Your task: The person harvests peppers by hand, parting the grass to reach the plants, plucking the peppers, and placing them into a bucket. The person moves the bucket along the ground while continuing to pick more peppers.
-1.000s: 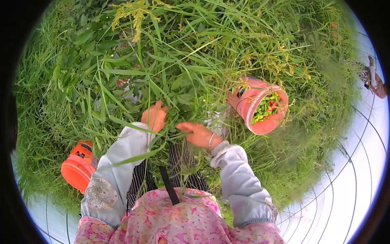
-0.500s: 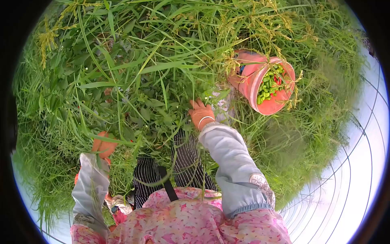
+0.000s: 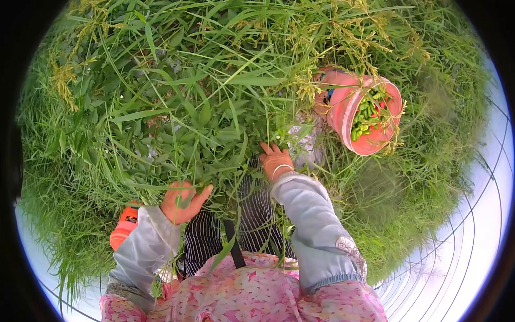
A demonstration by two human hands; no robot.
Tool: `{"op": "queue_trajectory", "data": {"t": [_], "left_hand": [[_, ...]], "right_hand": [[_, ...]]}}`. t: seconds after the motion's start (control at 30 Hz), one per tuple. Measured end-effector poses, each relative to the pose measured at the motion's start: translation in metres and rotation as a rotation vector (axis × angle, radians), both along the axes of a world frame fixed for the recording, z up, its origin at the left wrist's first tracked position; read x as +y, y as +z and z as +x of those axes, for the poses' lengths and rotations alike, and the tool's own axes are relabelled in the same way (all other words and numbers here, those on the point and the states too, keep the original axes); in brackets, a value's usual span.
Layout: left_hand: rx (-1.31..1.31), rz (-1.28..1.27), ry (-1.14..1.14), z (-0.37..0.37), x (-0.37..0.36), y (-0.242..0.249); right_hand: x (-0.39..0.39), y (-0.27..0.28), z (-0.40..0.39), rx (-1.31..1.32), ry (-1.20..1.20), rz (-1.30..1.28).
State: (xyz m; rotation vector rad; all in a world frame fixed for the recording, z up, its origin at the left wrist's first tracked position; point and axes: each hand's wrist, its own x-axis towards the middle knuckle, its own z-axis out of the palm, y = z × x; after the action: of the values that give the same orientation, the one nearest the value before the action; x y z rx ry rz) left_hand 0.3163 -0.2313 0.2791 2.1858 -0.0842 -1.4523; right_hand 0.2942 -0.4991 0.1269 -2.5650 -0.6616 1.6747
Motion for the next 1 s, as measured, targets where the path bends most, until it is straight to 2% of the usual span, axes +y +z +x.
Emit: {"op": "queue_trajectory", "data": {"t": [0.1, 0.13, 0.17, 0.2, 0.23, 0.27, 0.3, 0.37, 0.4, 0.5, 0.6, 0.7, 0.8, 0.9, 1.0], "left_hand": [[-0.286, -0.154, -0.126, -0.011, 0.000, -0.027], [-0.415, -0.405, 0.011, -0.012, -0.003, -0.034], [-0.379, -0.412, 0.157, -0.016, -0.010, -0.042], [-0.347, -0.420, 0.301, -0.020, -0.020, -0.052], [-0.317, -0.427, 0.445, -0.020, -0.029, -0.060], [-0.094, -0.367, 0.751, -0.019, -0.034, -0.066], [-0.194, -0.362, 0.769, -0.012, -0.037, -0.066], [-0.393, -0.350, 0.805, 0.006, -0.044, -0.067], [-0.325, -0.339, 0.826, 0.016, -0.048, -0.062], [-0.434, -0.299, 0.812, 0.022, -0.053, -0.068], [-0.287, -0.302, 0.708, 0.031, -0.053, -0.067], [-0.285, -0.328, 0.585, 0.031, -0.051, -0.088], [-0.011, -0.532, 0.798, 0.038, -0.050, -0.090], [0.264, -0.521, 1.011, 0.042, -0.054, -0.090], [-0.095, -0.143, 0.781, 0.054, -0.056, -0.095]], "right_hand": [[0.005, 0.002, 0.006, -0.029, 0.027, 0.021], [0.012, 0.009, 0.012, -0.038, 0.044, 0.022], [0.020, 0.018, 0.017, -0.045, 0.061, 0.021], [0.027, 0.027, 0.020, -0.163, 0.022, 0.078], [0.034, 0.034, 0.028, -0.154, -0.127, 0.196], [0.042, 0.042, 0.035, -0.140, -0.277, 0.314], [0.048, 0.048, 0.040, -0.121, -0.427, 0.431], [0.061, 0.051, 0.048, 0.186, -0.993, 0.719], [0.065, 0.053, 0.051, 0.357, -1.273, 0.851], [0.072, 0.058, 0.063, 0.891, -1.758, 0.967], [0.067, 0.052, 0.059, 1.046, -1.750, 0.968], [0.064, 0.055, 0.057, 1.155, -1.818, 0.954], [0.053, 0.047, 0.052, 1.013, -1.736, 0.959], [0.038, 0.050, 0.055, 0.920, -1.478, 0.892], [0.034, 0.071, 0.053, 0.989, -1.448, 0.796]]}}
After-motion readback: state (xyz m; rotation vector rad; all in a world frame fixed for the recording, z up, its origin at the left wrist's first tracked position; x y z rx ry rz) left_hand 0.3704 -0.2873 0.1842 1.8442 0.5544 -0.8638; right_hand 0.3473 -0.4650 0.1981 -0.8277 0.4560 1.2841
